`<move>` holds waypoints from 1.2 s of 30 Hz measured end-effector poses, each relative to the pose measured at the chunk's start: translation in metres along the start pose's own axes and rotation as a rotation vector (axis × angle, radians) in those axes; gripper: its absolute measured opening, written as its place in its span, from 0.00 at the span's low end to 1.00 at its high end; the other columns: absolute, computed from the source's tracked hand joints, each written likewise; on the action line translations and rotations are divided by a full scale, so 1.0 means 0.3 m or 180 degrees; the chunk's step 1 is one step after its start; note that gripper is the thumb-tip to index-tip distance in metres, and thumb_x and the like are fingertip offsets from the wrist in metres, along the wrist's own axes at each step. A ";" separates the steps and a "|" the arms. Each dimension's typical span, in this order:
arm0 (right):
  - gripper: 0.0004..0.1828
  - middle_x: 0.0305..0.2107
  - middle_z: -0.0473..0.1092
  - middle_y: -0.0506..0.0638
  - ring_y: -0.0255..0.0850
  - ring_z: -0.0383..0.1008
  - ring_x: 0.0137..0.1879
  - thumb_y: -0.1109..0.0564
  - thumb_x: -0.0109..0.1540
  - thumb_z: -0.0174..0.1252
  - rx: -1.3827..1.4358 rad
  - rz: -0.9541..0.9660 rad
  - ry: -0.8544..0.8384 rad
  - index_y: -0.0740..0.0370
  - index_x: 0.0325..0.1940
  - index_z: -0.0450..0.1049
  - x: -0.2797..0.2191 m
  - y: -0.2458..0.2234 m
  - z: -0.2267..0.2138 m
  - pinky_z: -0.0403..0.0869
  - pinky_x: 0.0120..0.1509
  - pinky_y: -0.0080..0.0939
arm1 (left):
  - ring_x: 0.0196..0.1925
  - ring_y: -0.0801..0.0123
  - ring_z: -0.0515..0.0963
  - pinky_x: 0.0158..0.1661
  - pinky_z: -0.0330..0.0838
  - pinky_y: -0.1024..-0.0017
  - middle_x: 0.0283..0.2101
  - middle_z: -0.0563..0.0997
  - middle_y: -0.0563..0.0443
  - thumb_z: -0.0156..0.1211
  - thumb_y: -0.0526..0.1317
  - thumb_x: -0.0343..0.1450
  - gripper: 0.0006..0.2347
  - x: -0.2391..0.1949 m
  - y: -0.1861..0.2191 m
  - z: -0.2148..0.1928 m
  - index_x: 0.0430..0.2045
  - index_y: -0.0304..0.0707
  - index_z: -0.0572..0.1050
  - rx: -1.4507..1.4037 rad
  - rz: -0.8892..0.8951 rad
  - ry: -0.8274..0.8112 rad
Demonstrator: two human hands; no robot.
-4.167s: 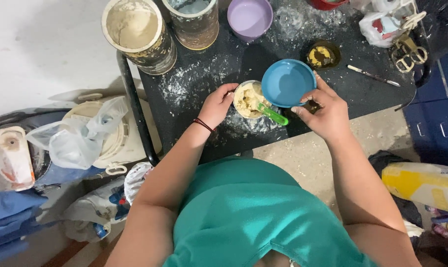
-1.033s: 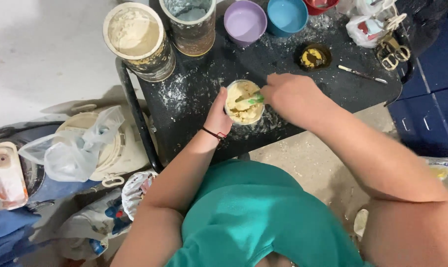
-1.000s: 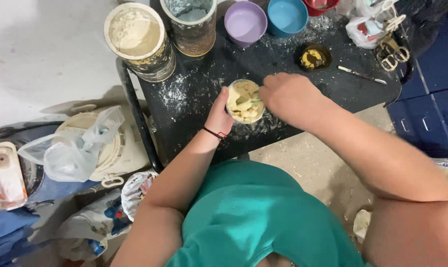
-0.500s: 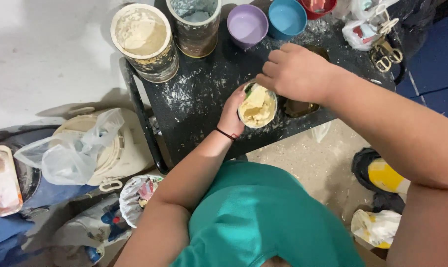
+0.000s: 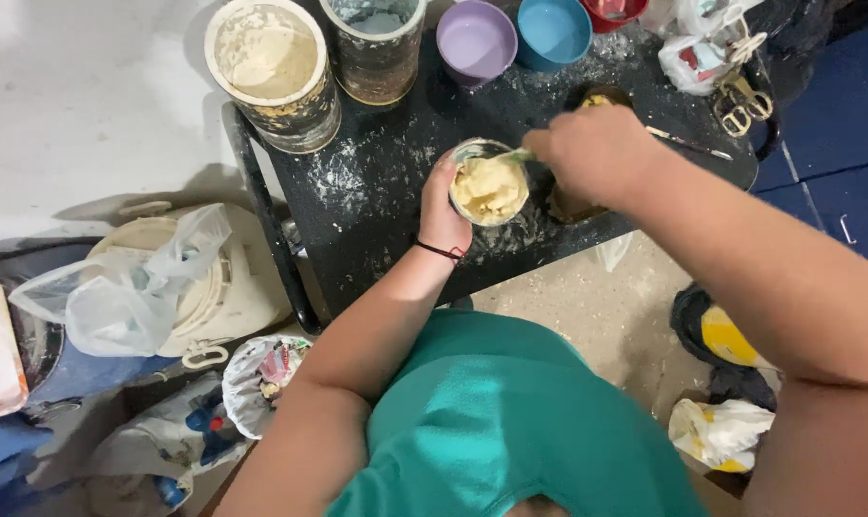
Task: The person mixes a white powdery substance with a green spatula in a small bowl. They add water from a blue bowl and continue mixing until the substance forms a dough-like consistency.
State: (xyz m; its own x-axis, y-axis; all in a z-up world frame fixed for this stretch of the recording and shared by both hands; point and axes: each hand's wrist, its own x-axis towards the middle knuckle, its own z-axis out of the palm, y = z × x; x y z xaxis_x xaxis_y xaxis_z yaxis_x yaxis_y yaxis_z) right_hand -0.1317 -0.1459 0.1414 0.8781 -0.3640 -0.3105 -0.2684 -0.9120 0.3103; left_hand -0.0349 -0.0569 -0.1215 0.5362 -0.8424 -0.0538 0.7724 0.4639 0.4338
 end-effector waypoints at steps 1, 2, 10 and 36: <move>0.12 0.19 0.73 0.48 0.37 0.73 0.22 0.53 0.67 0.59 -0.0003 0.0000 -0.0005 0.59 0.33 0.79 0.010 0.008 0.034 0.73 0.22 0.34 | 0.56 0.49 0.82 0.54 0.80 0.51 0.55 0.81 0.31 0.56 0.49 0.78 0.19 0.006 -0.005 0.003 0.59 0.36 0.74 -0.0005 -0.0002 0.0001; 0.10 0.19 0.73 0.49 0.40 0.76 0.25 0.55 0.67 0.60 0.0029 -0.0010 -0.0014 0.60 0.33 0.80 0.014 0.016 0.072 0.74 0.25 0.38 | 0.57 0.47 0.82 0.55 0.80 0.49 0.55 0.80 0.31 0.58 0.51 0.77 0.20 0.008 -0.016 0.007 0.59 0.39 0.74 -0.0054 0.0050 0.0234; 0.18 0.14 0.70 0.51 0.43 0.73 0.22 0.61 0.66 0.57 0.0252 0.0204 -0.0329 0.60 0.21 0.76 0.071 -0.054 0.126 0.73 0.27 0.40 | 0.68 0.38 0.70 0.63 0.71 0.43 0.67 0.69 0.28 0.57 0.56 0.77 0.27 0.004 -0.008 0.070 0.69 0.44 0.67 -0.0161 0.0176 0.0727; 0.05 0.23 0.78 0.45 0.39 0.81 0.32 0.58 0.63 0.66 -0.0194 -0.0232 0.0149 0.54 0.31 0.82 0.085 -0.052 0.145 0.80 0.36 0.43 | 0.60 0.40 0.79 0.52 0.75 0.33 0.60 0.78 0.36 0.56 0.64 0.72 0.29 0.017 -0.043 0.008 0.60 0.46 0.74 0.0183 -0.1133 0.1364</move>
State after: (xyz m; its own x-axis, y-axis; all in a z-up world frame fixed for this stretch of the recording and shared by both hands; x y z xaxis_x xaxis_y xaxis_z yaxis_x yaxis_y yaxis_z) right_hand -0.1222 -0.1492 0.0895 0.9124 -0.2867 -0.2923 -0.1798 -0.9220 0.3429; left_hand -0.0428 -0.0678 -0.1252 0.3454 -0.7519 -0.5615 0.9177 0.1454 0.3698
